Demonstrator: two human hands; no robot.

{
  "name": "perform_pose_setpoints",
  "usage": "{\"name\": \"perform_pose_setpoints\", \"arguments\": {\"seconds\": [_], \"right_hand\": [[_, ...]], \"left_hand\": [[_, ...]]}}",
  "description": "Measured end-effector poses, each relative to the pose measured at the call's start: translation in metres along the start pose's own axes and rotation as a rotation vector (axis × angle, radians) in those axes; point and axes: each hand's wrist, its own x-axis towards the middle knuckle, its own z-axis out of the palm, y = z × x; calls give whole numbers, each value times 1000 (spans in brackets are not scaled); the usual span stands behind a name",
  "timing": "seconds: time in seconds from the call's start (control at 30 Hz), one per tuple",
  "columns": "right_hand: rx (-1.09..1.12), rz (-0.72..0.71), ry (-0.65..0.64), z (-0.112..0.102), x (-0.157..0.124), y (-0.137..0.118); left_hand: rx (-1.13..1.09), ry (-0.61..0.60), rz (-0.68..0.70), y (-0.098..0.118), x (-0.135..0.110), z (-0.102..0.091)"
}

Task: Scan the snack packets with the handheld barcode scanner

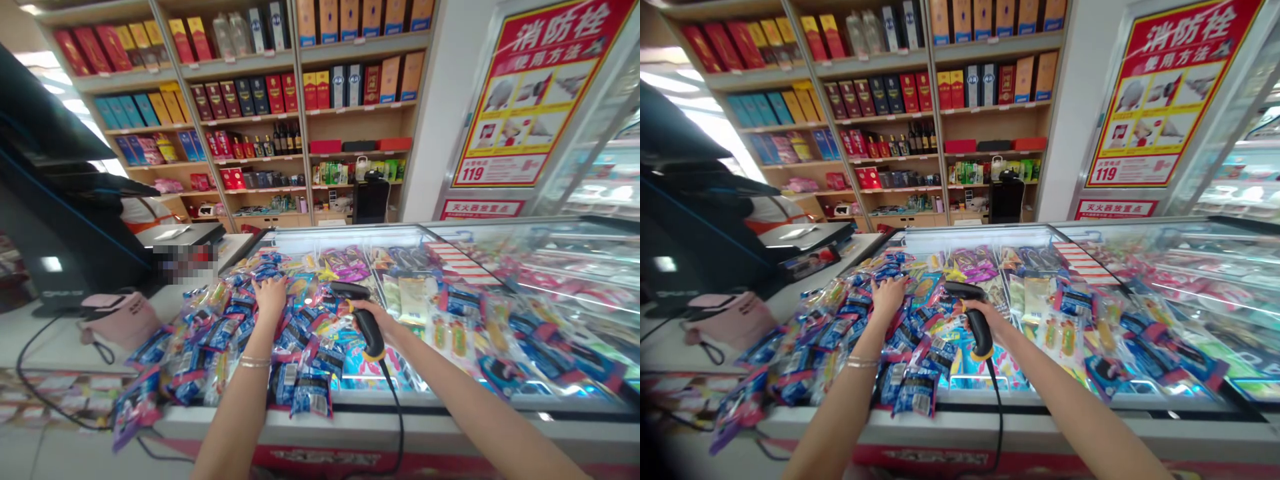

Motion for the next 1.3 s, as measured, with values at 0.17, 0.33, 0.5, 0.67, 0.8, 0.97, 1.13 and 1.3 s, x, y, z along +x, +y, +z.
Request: {"name": "perform_pose_setpoints", "arguments": {"seconds": [0.17,0.33,0.5,0.67,0.8,0.97,1.13,1.3], "right_hand": [[-20,-6,13,0,-2,-1],[-35,-45,-21,-4,3,6],[-48,-53,-7,-10,8,13],[-24,-115,-48,-2,0,6],[-22,-150,-68,5,-10,-3],[-84,-162,-92,6,-15,-6],[-116,-202,-88,6,-16,-6],[-150,-259,-77,6,-15,-5]], "left_hand": [[-54,-17,-41,0,-3,-10],[-98,-17,-64,-3,-8,-15],[-71,-1,-136,-3,-8,-10],[-22,-56,-150,-5,-6,-11],[-42,-39,-134,-3,-6,-17],[-187,57,-14,5,-8,-25],[-300,180,117,11,-12,-30],[-428,162,127,22,-16,-30]]}}
